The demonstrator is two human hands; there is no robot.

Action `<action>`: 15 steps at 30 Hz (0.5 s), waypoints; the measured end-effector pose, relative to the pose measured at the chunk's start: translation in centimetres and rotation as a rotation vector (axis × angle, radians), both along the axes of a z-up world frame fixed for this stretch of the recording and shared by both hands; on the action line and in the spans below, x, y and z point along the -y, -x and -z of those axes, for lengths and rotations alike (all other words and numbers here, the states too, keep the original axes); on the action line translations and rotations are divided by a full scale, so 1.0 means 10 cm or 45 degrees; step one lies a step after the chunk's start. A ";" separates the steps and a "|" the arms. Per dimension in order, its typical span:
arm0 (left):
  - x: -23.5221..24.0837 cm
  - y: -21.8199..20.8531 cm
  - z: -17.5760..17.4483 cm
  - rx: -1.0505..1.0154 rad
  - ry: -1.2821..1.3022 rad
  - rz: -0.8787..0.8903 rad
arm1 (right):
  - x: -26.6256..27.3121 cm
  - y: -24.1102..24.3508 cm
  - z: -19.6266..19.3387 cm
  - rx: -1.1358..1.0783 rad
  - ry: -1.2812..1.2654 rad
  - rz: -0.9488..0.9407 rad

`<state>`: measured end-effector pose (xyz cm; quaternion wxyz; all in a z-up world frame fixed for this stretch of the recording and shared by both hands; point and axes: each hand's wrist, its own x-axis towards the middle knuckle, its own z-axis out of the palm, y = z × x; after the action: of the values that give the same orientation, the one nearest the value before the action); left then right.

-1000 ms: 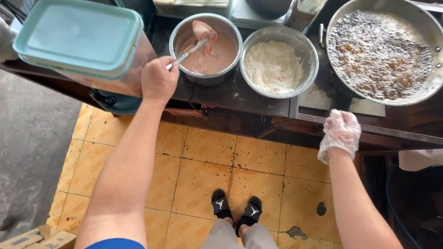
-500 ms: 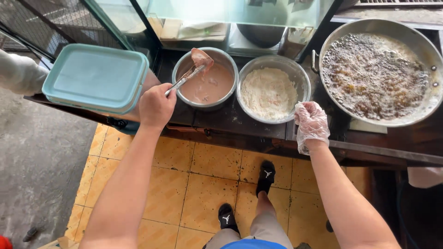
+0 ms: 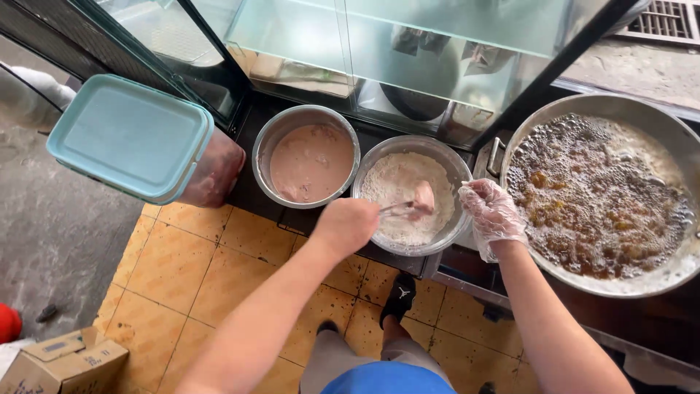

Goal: Breading and deep-frying meat pieces in a large pan.

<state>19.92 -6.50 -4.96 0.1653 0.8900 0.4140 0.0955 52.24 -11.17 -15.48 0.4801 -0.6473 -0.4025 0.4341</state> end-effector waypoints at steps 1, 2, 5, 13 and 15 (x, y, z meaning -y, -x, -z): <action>-0.02 -0.13 0.15 -0.043 -0.106 0.082 | -0.06 -0.03 0.00 0.084 0.031 -0.072; -0.04 -0.17 0.21 -0.043 -0.099 0.070 | -0.11 -0.02 -0.06 0.084 0.038 -0.084; -0.07 -0.16 0.19 -0.220 -0.221 0.171 | -0.30 0.08 -0.19 0.289 0.086 -0.172; -0.06 0.86 -0.82 0.095 -0.016 -0.357 | -0.89 1.04 -0.66 0.867 0.298 -0.558; -0.18 1.11 -0.77 0.065 -0.001 -0.490 | -1.01 1.34 -0.61 1.034 0.384 -0.757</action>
<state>8.81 -4.72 2.77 0.1540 0.7919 0.5721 0.1480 38.85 -1.08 -9.38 0.0429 -0.6832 -0.6556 0.3187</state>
